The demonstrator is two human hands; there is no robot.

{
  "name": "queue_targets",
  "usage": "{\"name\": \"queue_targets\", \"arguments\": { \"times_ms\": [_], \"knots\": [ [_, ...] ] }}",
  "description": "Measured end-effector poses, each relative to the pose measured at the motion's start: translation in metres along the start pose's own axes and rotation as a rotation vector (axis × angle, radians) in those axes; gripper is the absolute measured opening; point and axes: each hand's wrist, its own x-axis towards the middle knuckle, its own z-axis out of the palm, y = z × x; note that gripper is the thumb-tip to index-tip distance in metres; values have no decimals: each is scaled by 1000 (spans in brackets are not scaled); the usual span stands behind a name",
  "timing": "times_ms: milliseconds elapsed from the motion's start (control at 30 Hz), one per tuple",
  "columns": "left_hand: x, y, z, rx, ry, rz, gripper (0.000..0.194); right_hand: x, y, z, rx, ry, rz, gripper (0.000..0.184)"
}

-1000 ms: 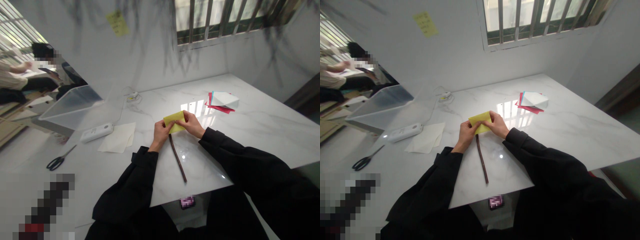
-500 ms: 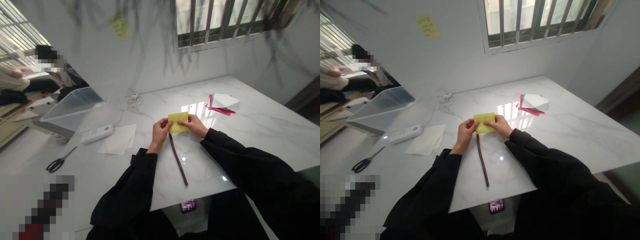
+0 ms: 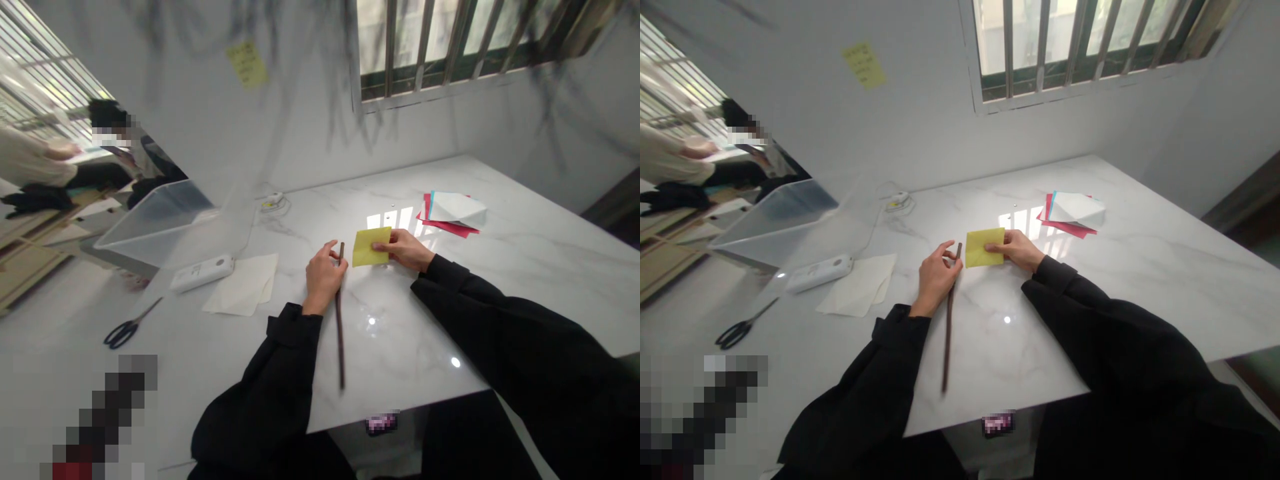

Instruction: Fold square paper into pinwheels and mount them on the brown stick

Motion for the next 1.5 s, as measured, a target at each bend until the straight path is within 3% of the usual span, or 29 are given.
{"name": "queue_targets", "arguments": {
  "times_ms": [100, 200, 400, 700, 1067, 1500],
  "knots": [
    [3, -2, -3, -294, -35, -149, 50, 1, -1, -3, -70, -29, -9, 49],
    [4, -4, -8, -526, -142, -256, 50, 3, -4, -8, -166, -23, -54, 46],
    [4, -5, -17, -664, -242, -367, 38, 1, -9, -8, -358, -43, -162, 34],
    [-3, 7, -30, -583, -487, -374, 41, -8, -18, 8, -425, -69, -293, 24],
    [-3, 7, -36, -532, -614, -338, 45, -6, -13, 6, -421, -85, -293, 23],
    [-2, 7, -35, -535, -650, -296, 40, -8, -19, 7, -429, -103, -232, 24]
  ]
}}
